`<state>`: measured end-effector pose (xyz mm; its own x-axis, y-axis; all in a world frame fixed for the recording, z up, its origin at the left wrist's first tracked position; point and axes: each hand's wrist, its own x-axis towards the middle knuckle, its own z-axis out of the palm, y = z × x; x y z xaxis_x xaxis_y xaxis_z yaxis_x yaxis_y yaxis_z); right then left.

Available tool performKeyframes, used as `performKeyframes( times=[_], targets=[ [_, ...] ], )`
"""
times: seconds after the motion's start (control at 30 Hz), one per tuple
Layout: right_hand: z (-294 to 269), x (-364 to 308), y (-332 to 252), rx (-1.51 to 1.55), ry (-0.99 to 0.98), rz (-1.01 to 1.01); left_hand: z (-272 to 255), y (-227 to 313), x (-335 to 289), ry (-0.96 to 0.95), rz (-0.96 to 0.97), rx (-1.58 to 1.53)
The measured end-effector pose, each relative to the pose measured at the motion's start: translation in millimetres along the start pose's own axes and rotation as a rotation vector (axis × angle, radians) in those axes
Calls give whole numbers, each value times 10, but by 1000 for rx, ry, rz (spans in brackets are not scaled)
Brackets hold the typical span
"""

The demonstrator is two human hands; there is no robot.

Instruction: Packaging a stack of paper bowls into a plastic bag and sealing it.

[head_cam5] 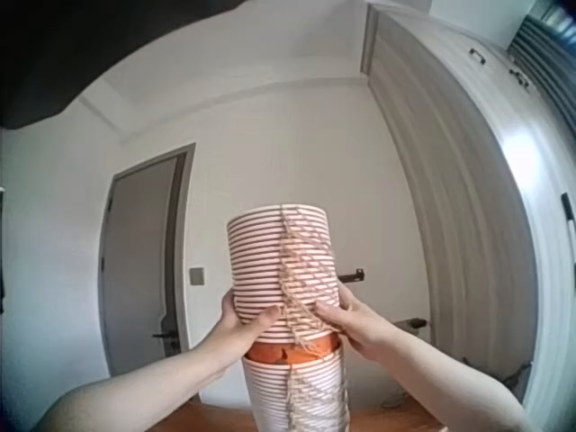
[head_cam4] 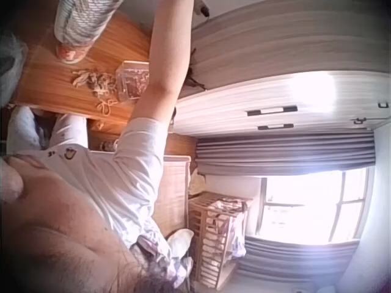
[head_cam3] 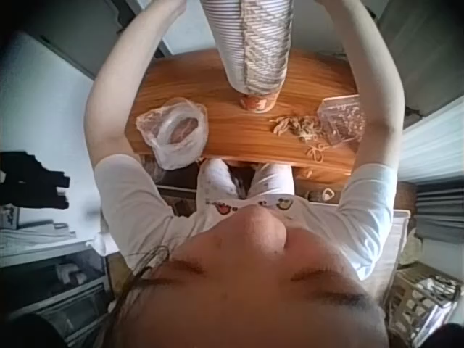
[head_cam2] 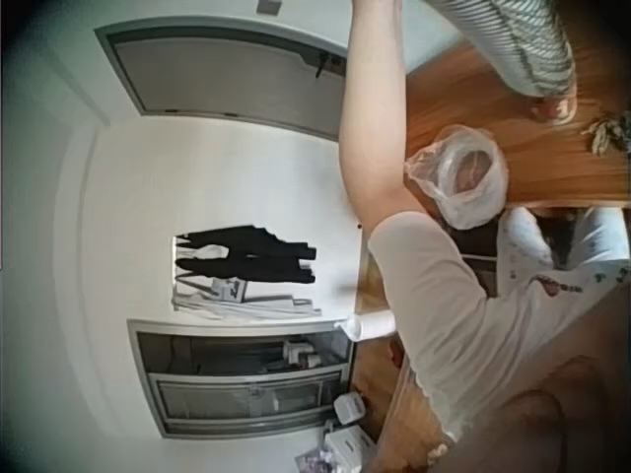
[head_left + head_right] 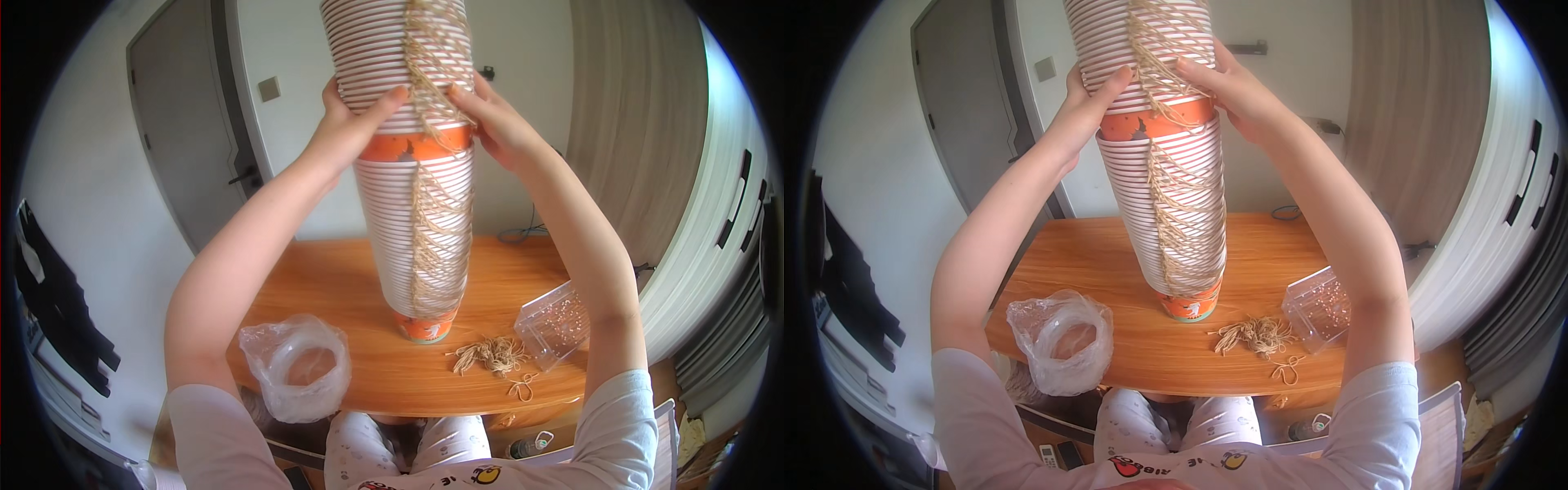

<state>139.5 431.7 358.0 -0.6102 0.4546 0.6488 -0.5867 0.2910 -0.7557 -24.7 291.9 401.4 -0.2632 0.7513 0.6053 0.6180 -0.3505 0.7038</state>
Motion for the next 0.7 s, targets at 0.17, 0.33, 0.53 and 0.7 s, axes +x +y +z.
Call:
performKeyframes(
  times=[0.17, 0.33, 0.53, 0.7],
  targets=[
    [82, -33, -58, 8, -22, -56, -62, 39, -99, -18, 43, 28],
    [103, -54, -40, 4, -68, -76, -64, 13, -181, 13, 73, -29],
    [155, -76, -42, 12, -87, -100, -90, 28, -228, -16, 105, -53],
    [69, -69, -66, 39, -82, 6, -106, 1, -207, -12, 99, -31]
  ],
)
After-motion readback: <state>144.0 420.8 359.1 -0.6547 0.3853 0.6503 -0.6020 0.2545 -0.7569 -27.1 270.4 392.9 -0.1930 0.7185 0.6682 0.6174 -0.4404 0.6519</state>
